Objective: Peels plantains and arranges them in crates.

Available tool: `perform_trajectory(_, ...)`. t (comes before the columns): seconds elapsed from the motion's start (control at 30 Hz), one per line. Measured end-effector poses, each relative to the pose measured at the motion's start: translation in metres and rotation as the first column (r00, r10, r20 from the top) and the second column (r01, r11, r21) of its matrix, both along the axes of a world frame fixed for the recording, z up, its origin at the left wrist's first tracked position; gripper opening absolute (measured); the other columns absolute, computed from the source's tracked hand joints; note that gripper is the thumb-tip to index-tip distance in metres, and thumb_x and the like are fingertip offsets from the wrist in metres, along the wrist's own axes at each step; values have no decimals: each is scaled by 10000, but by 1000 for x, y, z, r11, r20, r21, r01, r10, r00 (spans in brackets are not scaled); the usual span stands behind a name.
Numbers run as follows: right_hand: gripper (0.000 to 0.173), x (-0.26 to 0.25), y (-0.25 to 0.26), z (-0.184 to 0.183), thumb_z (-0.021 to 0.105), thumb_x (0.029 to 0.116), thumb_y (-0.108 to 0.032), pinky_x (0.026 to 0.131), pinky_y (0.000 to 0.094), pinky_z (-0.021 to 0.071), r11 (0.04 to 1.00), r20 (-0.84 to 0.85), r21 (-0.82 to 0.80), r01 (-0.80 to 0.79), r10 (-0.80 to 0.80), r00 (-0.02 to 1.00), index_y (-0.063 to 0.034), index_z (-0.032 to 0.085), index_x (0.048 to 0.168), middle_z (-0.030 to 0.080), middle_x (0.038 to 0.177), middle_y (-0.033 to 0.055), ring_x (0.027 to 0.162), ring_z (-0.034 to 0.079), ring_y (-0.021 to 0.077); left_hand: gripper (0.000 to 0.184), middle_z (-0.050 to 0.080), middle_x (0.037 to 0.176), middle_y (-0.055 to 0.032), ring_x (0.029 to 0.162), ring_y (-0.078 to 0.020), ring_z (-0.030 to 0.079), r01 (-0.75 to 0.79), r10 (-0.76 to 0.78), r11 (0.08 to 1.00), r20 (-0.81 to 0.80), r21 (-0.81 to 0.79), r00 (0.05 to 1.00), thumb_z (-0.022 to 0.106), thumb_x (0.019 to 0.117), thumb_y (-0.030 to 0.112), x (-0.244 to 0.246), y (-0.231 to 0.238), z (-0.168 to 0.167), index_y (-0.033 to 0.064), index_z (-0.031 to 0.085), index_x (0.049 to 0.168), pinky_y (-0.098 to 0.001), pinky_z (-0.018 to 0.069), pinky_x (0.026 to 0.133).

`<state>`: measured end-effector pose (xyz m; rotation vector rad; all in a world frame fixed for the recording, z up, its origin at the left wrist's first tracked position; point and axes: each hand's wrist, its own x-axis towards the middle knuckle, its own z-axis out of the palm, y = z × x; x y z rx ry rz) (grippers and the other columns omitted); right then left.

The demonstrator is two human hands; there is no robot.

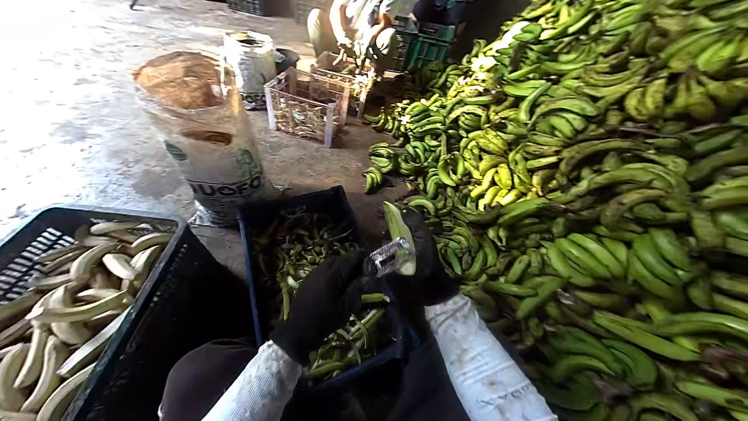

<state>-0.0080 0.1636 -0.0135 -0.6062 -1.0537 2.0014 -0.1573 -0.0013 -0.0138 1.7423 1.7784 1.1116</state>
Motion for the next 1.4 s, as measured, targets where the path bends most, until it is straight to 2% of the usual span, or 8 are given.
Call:
perform_trajectory(0.2, 377, -4, -15, -8, 322, 1090, -321, 643, 244, 573, 975, 56, 100, -196, 191, 980, -124, 601, 1252, 675, 859, 18, 709, 647, 80, 463, 702, 1194, -167, 1048, -374, 687, -214, 204, 977, -235, -20, 950, 578, 1001, 365, -9, 17, -1, 187, 612, 1427, -589, 552, 868)
perform_trajectory(0.37, 414, -9, -24, -1, 276, 1082, -323, 547, 262, 570, 967, 133, 50, -249, 241, 961, -91, 614, 1138, 672, 800, 55, 619, 645, 111, 450, 675, 1159, -143, 1018, -303, 674, -463, 463, 886, 17, 15, 886, 579, 1029, 428, -48, 23, 7, 134, 593, 1369, -580, 541, 870)
perform_trajectory(0.5, 424, -9, -8, -3, 349, 1075, -429, 565, 262, 568, 981, 102, 194, 10, -30, 994, -151, 607, 1266, 653, 817, 21, 634, 626, 98, 466, 694, 1058, -57, 888, -167, 673, -195, 189, 980, 122, 37, 974, 538, 1027, 448, -20, 9, 4, 151, 595, 1381, -444, 583, 791)
perform_trajectory(0.63, 384, -7, -8, -5, 395, 1060, -487, 555, 241, 529, 976, 57, 101, 192, -199, 978, -265, 580, 1312, 605, 808, -36, 622, 579, 57, 612, 700, 1201, -135, 1074, -282, 678, -58, 63, 995, -55, 83, 996, 450, 1032, 566, 15, -2, -9, 127, 598, 1431, -517, 554, 916)
perform_trajectory(0.97, 346, -18, -29, 0, 338, 1073, -306, 554, 246, 564, 945, 125, 69, -320, 310, 942, -108, 615, 1132, 668, 792, 46, 612, 638, 102, 448, 694, 1131, -106, 980, -260, 676, -464, 470, 883, 98, -76, 877, 560, 1029, 442, -38, 22, 0, 171, 589, 1385, -556, 540, 849)
perform_trajectory(1.1, 377, -23, -19, 0, 415, 1053, -447, 555, 237, 538, 983, 30, 182, 28, -34, 999, -224, 606, 1290, 643, 852, -20, 638, 598, 62, 483, 695, 1047, -26, 862, -119, 663, -287, 281, 958, 215, -5, 935, 518, 1028, 479, -12, 14, -4, 172, 587, 1396, -392, 575, 781)
perform_trajectory(1.2, 349, -26, -12, -6, 417, 1055, -490, 576, 280, 541, 941, -75, 115, 317, -310, 948, -244, 580, 1240, 624, 848, -32, 678, 605, 74, 559, 688, 1214, -86, 1066, -170, 665, -169, 158, 983, 147, 70, 976, 501, 1033, 489, 19, 7, -14, 100, 586, 1426, -418, 561, 934)
perform_trajectory(1.4, 397, -18, -20, -13, 361, 1069, -514, 662, 307, 551, 944, 52, 191, 271, -285, 957, -233, 567, 1261, 639, 947, -13, 781, 622, 93, 577, 697, 1153, -156, 1041, -305, 672, -256, 271, 952, -73, 166, 960, 517, 1014, 520, 25, 10, -19, 100, 622, 1397, -501, 563, 879)
